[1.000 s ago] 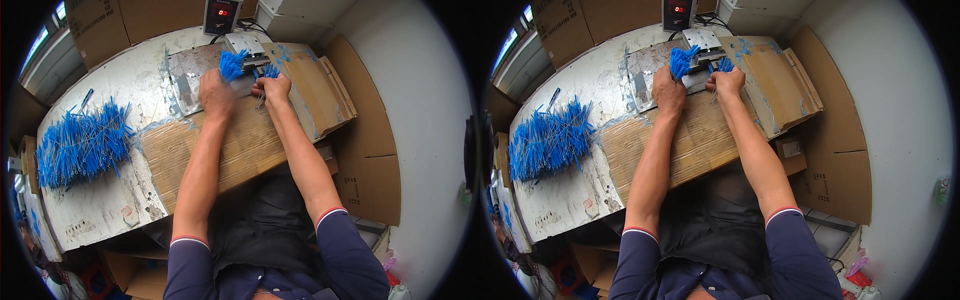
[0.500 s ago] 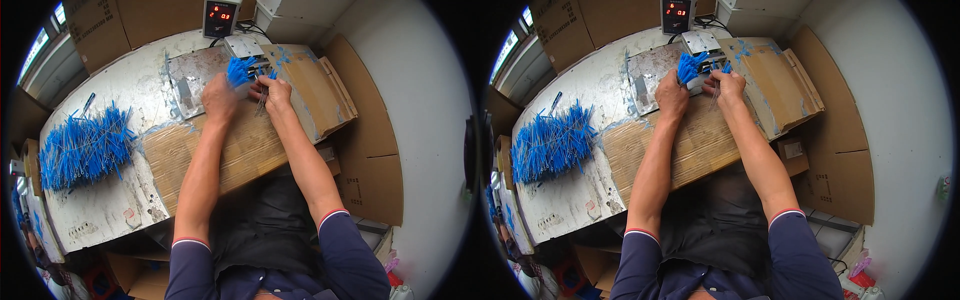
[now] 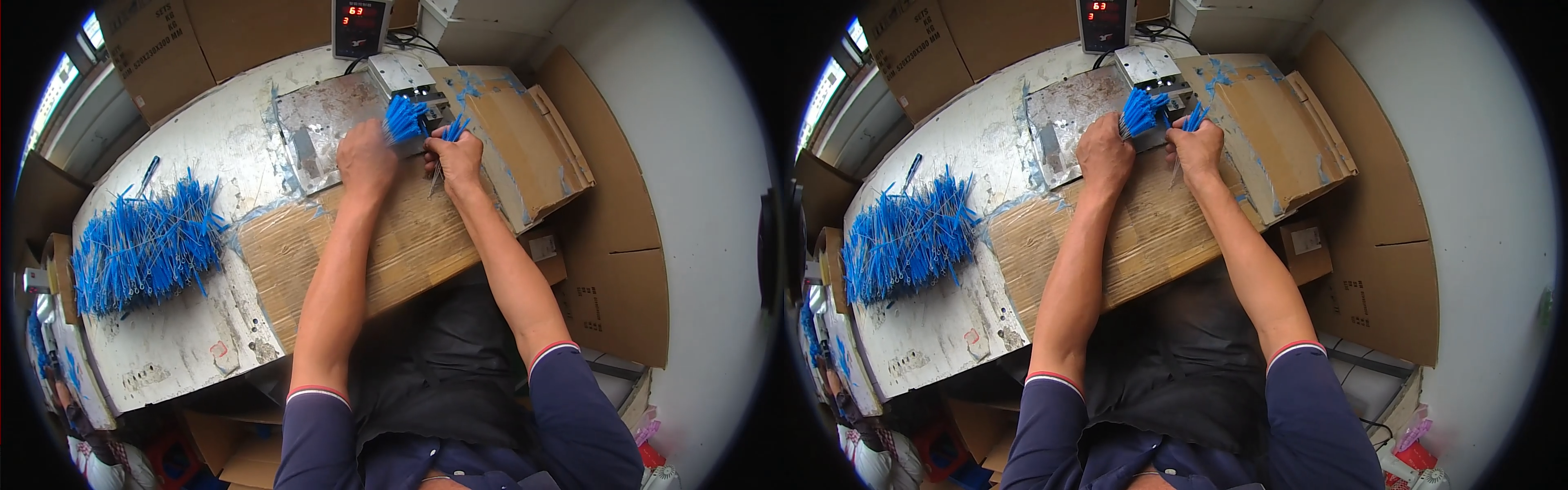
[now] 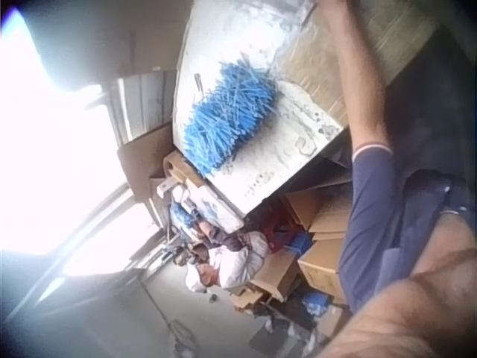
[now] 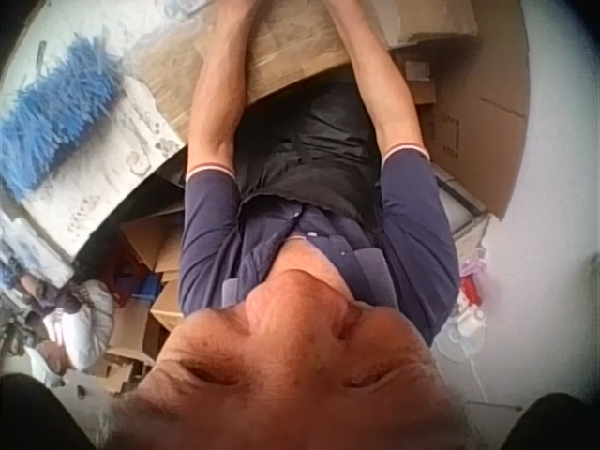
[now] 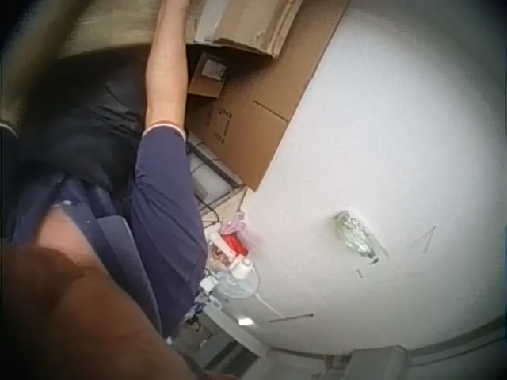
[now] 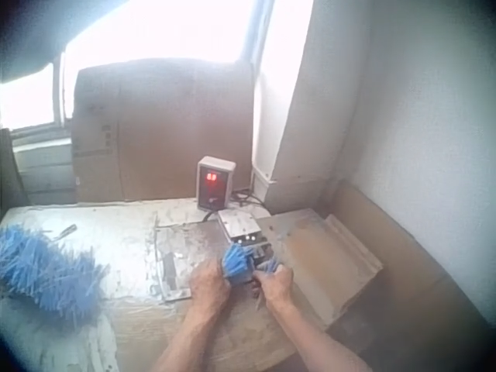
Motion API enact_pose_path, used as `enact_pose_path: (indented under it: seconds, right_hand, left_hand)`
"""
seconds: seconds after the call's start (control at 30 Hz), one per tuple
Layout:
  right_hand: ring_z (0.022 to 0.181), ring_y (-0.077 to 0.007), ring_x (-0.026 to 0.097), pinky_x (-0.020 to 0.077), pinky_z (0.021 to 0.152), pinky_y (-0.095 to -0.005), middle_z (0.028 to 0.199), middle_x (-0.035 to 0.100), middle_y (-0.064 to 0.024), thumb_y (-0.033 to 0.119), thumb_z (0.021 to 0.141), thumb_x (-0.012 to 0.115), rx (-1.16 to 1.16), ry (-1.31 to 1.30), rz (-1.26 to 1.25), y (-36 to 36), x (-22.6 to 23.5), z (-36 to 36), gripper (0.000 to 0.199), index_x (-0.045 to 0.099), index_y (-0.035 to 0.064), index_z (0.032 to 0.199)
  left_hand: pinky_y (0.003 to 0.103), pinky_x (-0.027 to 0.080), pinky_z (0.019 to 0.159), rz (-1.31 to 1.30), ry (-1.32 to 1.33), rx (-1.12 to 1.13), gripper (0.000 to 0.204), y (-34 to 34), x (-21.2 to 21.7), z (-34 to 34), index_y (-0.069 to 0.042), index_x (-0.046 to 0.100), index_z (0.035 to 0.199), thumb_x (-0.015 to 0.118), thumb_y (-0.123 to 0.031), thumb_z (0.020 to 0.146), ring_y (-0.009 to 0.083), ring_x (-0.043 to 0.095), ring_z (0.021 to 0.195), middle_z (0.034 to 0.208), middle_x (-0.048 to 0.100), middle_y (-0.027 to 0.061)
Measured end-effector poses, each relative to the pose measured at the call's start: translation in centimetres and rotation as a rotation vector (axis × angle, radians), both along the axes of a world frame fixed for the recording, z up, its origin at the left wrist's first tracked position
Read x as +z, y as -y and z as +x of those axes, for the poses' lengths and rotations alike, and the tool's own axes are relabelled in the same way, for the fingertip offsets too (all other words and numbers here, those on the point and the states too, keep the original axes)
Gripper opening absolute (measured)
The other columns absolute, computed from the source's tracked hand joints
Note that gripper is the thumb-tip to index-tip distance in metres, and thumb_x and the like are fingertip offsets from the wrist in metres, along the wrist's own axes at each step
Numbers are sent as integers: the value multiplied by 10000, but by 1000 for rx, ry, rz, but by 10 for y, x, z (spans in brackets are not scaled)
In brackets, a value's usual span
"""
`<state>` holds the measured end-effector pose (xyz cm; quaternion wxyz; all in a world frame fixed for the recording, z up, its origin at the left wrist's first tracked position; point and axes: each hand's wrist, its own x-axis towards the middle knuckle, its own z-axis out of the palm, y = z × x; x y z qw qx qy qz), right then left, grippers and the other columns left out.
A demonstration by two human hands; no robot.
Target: Assembling blue plastic bristles onto metal wire holders using a small manual crimping press with a digital counter.
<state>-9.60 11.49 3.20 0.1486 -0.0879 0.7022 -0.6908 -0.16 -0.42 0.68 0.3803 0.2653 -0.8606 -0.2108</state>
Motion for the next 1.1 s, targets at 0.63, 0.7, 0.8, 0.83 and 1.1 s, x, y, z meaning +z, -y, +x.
enact_pose_path:
  seconds: [0.63, 0.7, 0.8, 0.83, 1.1]
  right_hand:
    - [468, -169, 616, 527, 415, -309, 634, 632, -99, -73, 739, 670, -15, -29, 64, 12, 6, -10, 103, 593, -7, 757]
    - [468, -171, 618, 528, 409, -311, 635, 635, -101, -75, 738, 670, -15, -25, 55, 14, 5, -13, 102, 594, -9, 752]
    - [468, -175, 623, 531, 400, -313, 635, 638, -105, -77, 735, 670, -18, -24, 55, 18, 5, -16, 99, 596, -13, 742]
    - [470, -177, 626, 533, 397, -314, 634, 639, -108, -78, 734, 670, -24, -28, 66, 19, 6, -17, 97, 597, -15, 737]
    - [495, -186, 642, 548, 415, -315, 663, 652, -110, -87, 733, 683, -42, 26, 10, 21, 7, -15, 119, 592, -13, 751]
  left_hand:
    - [498, 508, 722, 130, -148, 195, 127, 4, -2, 1, -24, 638, 976, 595, -88, 875, 394, 666, 814, 853, 685, 195]
    - [497, 507, 734, 174, -136, 187, 136, 1, 1, 1, -30, 641, 987, 594, -91, 874, 390, 665, 828, 863, 684, 188]
    - [493, 505, 757, 201, -129, 181, 148, 3, 0, 1, -30, 642, 997, 596, -76, 864, 383, 662, 865, 890, 685, 188]
    - [493, 505, 757, 201, -128, 182, 148, 3, 0, 1, -30, 642, 997, 596, -76, 864, 383, 662, 865, 890, 685, 188]
    - [491, 499, 810, 129, -186, 182, 180, 6, -3, 1, -7, 637, 1014, 606, -36, 839, 386, 648, 929, 927, 678, 201]
